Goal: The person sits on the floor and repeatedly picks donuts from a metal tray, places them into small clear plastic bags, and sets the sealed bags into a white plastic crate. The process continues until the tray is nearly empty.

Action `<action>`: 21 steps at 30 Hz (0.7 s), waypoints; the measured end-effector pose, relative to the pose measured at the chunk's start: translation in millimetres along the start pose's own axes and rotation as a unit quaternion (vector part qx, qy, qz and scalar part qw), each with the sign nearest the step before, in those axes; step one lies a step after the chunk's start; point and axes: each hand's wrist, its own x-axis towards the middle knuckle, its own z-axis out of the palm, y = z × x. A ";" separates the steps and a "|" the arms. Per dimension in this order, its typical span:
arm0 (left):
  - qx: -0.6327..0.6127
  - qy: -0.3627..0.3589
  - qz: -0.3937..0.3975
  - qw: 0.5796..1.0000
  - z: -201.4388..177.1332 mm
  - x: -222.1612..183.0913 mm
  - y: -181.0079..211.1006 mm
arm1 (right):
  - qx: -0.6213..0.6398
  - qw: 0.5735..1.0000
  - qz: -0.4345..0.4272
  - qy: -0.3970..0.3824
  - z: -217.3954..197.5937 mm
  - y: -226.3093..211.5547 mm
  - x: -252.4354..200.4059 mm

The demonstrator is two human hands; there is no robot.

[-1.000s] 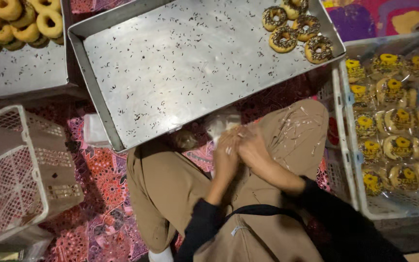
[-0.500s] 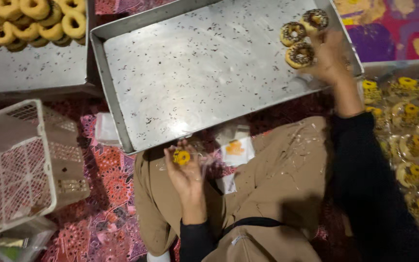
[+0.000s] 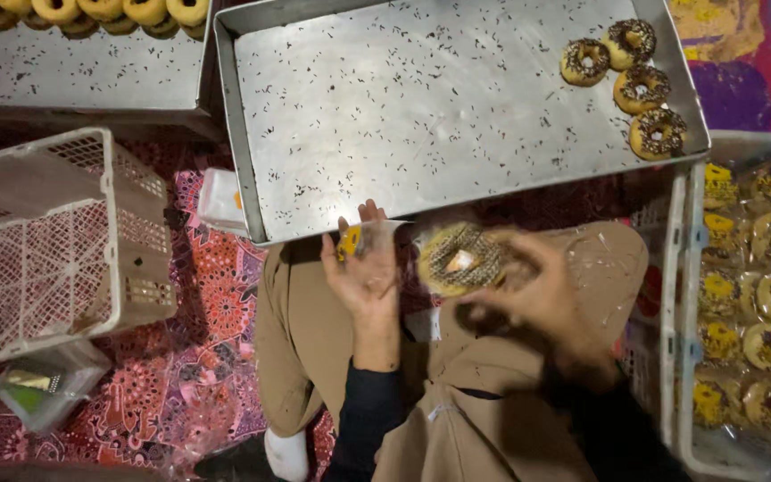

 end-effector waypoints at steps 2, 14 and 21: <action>0.027 -0.055 0.004 0.998 -5.4 -21.2 -14.9 | -0.113 0.991 -0.061 0.042 31.9 -3.3 -25.0; 0.024 -0.224 -0.023 0.974 -9.0 -41.7 -6.8 | -0.181 0.950 -0.255 0.008 72.7 -11.6 -10.7; 0.052 -0.167 -0.036 0.984 0.2 -54.1 -6.8 | -0.150 0.950 -0.266 0.067 60.7 12.8 -20.1</action>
